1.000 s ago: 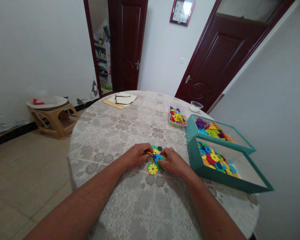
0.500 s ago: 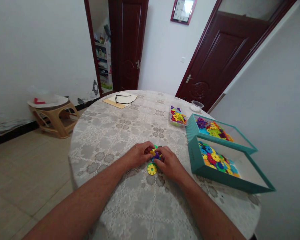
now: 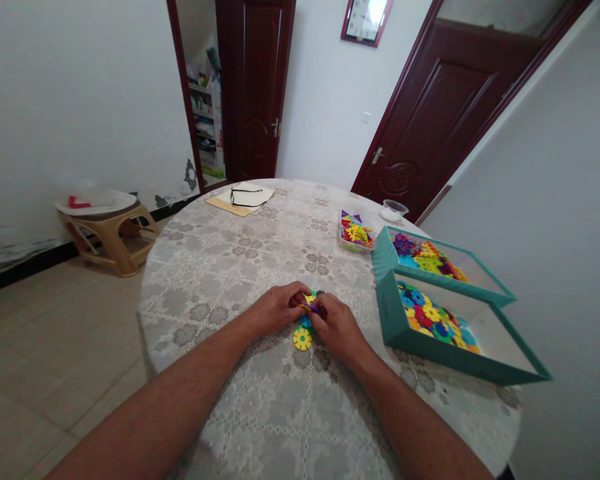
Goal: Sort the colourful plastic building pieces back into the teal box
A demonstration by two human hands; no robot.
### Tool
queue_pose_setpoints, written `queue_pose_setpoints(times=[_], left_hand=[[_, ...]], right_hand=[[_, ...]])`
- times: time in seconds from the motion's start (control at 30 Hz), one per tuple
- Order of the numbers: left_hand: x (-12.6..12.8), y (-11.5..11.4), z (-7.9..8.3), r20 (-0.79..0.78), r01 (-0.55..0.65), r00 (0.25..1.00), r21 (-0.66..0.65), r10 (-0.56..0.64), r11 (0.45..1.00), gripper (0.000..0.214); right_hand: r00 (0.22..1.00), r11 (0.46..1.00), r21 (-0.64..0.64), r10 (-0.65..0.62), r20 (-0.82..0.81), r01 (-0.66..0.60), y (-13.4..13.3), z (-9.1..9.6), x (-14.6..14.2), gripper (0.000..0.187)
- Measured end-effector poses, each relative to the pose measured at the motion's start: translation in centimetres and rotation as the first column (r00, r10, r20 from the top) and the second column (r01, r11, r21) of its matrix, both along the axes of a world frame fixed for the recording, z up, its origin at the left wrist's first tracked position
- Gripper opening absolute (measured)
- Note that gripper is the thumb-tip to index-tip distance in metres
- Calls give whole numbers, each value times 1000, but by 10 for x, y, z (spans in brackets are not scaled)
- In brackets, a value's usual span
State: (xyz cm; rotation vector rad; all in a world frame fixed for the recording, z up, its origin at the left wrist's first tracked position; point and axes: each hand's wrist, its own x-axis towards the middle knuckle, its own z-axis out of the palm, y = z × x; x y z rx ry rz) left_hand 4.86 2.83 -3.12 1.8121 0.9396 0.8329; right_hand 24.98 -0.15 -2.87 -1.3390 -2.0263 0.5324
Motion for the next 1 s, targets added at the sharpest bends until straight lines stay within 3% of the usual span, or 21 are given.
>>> queue_pose_setpoints(times=[0.17,0.4,0.67,0.83,0.93,1.0], left_hand=[[0,3,-6,59,-11,998,-18,12,1000,28],[-1,3,-1,61,-25,998,-30,27,999,18],[1,5,-8,95,-31,995,-85,39,996,33],[-2,4,1,64,-2,998,-54,6,999,35],[-8,8,5,-89,-93,991,92,101,991,30],[-13,11,4,-189,-136,965,225,180,965,29]], right_hand=[[993,996,-77,-57,-108,49,1,2,3,3],[975,985,-141,-130,-182,105,-1,11,13,5],[979,986,-165,-59,-193,27,1,-4,5,13],[985,995,-35,-95,-142,91,-1,8,2,5],[986,983,115,-132,-104,144,-2,35,18,5],[977,945,248,-203,-71,214,-5,57,40,6]])
